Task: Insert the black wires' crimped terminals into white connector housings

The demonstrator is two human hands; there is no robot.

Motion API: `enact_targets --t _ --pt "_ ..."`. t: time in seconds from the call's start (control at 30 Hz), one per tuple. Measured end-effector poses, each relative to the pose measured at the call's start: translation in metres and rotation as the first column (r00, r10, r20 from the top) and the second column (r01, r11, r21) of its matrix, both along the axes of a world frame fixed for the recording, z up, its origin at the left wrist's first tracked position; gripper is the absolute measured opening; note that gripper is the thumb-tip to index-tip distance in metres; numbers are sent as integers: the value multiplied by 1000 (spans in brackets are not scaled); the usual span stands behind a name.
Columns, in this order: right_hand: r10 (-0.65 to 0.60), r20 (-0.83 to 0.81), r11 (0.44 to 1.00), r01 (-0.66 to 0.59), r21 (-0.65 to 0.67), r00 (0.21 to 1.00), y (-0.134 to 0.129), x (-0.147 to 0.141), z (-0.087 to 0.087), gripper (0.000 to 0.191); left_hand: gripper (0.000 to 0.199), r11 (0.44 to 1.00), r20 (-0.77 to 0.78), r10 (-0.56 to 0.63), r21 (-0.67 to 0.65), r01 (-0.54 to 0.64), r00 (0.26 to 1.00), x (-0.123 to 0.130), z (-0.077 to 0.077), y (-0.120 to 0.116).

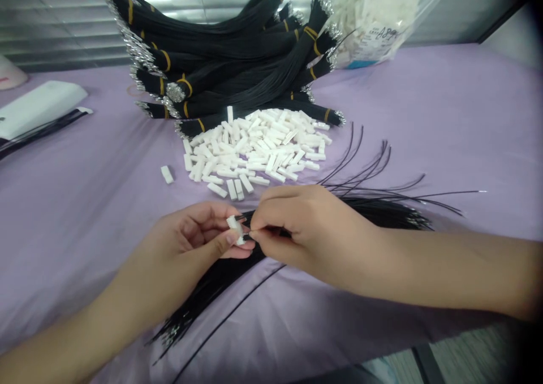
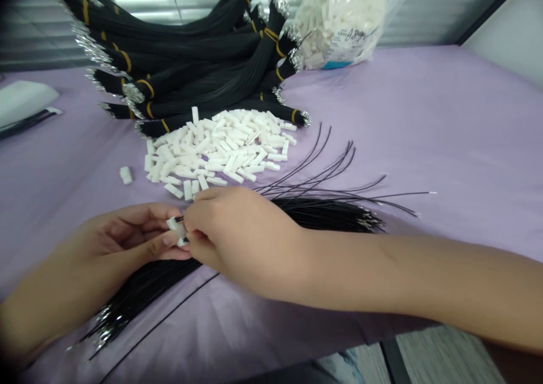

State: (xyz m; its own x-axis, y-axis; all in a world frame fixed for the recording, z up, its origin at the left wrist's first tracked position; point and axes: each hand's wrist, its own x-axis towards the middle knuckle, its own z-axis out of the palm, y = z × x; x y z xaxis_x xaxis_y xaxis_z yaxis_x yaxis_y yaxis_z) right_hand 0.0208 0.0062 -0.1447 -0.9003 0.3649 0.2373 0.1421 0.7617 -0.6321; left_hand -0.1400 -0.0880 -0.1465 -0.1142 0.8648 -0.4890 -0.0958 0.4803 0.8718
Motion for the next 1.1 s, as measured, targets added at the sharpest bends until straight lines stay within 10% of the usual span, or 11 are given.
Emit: enact_targets --t 1.1 --pt "-2 -184 998 14 62 983 -6 0 -12 11 14 999 53 -27 21 26 998 0 1 2"
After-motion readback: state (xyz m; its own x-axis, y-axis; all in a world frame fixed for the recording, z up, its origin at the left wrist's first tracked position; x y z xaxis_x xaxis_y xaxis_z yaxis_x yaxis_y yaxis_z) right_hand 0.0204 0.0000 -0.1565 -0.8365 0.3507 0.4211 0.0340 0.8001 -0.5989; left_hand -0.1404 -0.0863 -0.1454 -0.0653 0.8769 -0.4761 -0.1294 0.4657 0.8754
